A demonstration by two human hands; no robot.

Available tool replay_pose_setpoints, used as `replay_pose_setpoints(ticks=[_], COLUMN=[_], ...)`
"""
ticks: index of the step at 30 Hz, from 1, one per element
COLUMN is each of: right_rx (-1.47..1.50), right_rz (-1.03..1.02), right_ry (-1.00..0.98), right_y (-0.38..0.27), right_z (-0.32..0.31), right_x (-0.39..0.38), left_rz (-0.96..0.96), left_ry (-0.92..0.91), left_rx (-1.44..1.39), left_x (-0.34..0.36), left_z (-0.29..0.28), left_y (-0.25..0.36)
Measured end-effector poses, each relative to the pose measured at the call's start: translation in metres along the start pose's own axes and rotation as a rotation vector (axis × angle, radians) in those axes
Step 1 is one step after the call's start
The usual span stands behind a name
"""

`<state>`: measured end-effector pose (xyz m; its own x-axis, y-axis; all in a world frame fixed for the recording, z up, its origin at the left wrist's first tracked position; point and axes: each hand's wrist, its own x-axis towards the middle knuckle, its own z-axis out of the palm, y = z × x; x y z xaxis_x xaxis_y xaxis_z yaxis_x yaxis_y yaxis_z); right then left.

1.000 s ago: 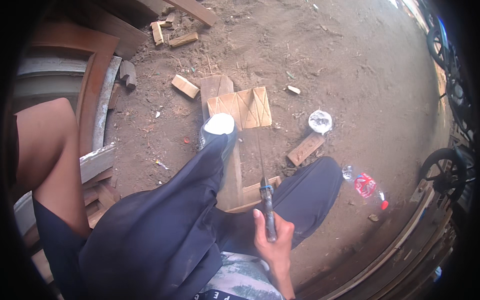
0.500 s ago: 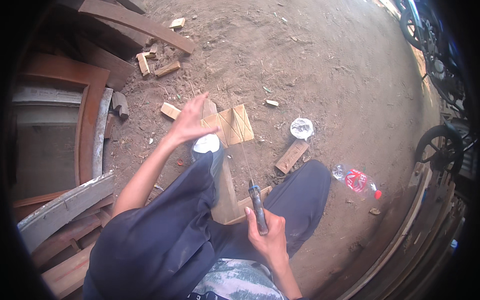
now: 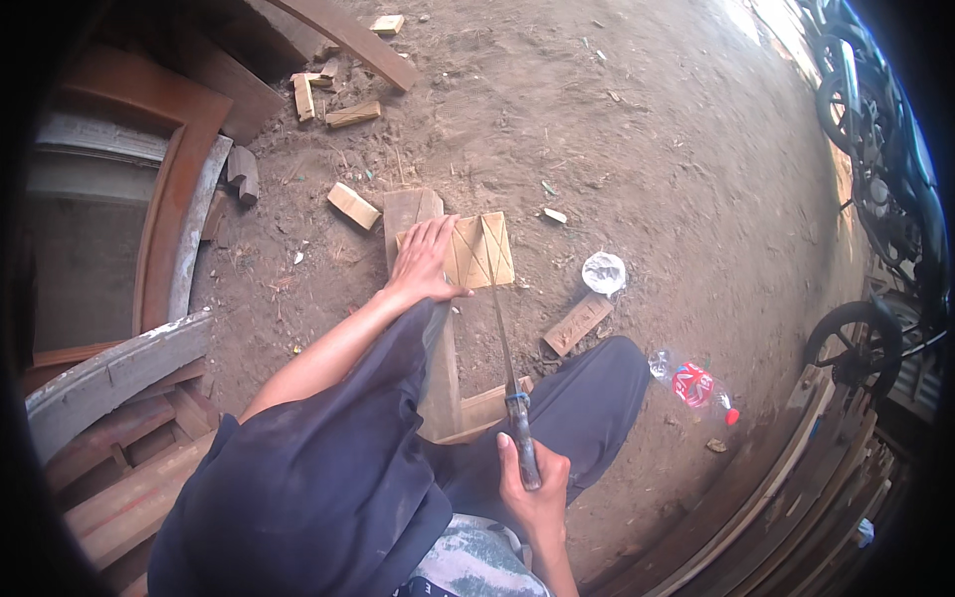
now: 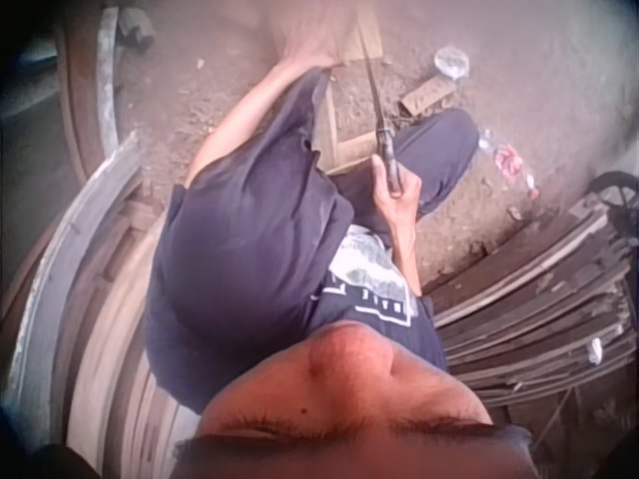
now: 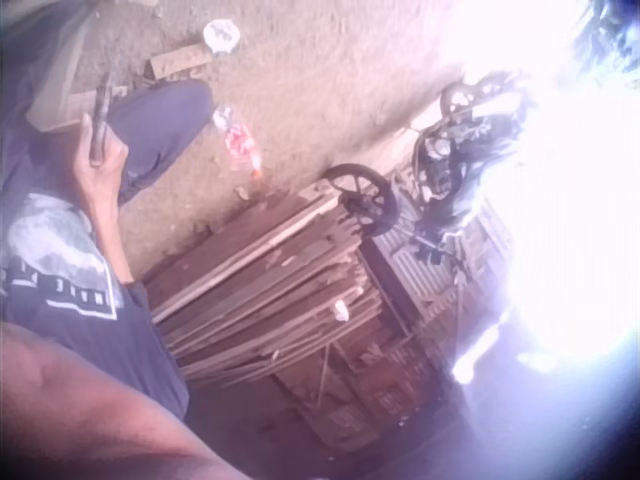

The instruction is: The person sits on the ground and uses a hand saw to cut a small piece of wood placed on a larger wooden block. The person holds the wood steady with one hand and saws with the other, creating sawdust and small cut pieces.

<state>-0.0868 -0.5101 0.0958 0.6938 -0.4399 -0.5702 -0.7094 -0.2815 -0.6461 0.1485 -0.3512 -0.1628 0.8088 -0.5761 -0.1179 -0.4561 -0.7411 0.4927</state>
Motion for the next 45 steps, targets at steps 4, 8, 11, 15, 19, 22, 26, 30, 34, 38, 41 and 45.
replay_pose_setpoints(ticks=[4,8,11,15,19,22,26,30,34,38,41,45], right_rx=[0.036,0.047,0.057,0.072,0.091,0.088,0.063,0.103,0.106,0.089,0.032,0.067], right_rz=[-0.034,-0.098,-0.060,0.006,-0.066,-0.114,-0.068,-0.002,-0.046,-0.075,-0.030,-0.006], right_ry=[0.013,0.052,0.024,0.029,0.047,0.058,0.005,0.024,0.033,0.060,0.007,0.019], right_y=[0.006,0.003,0.004,0.009,0.021,0.008,0.001,0.005,0.013,-0.002,-0.015,-0.008], right_z=[0.008,0.039,0.033,0.006,0.024,0.042,0.025,0.010,0.026,0.035,0.010,-0.001], right_x=[0.016,0.062,0.037,-0.011,0.024,0.067,0.020,-0.013,0.029,0.058,0.016,-0.005], left_rz=[-0.006,0.035,0.012,0.012,0.039,0.035,-0.014,0.021,0.048,0.033,0.002,0.036], left_ry=[0.015,0.014,-0.002,0.016,0.025,0.021,-0.016,0.019,0.034,0.017,-0.008,0.044], left_rx=[0.029,0.006,0.002,0.031,0.030,0.014,0.026,0.034,0.018,0.008,0.021,0.020], left_x=[-0.001,0.003,0.001,-0.002,0.005,0.001,0.001,0.000,0.002,0.000,0.002,-0.001], left_z=[-0.002,0.001,-0.002,0.000,0.002,-0.002,-0.003,0.001,0.004,0.001,-0.003,0.001], left_y=[0.001,0.002,0.000,-0.002,0.002,-0.003,0.001,-0.003,-0.003,-0.007,0.001,-0.003])
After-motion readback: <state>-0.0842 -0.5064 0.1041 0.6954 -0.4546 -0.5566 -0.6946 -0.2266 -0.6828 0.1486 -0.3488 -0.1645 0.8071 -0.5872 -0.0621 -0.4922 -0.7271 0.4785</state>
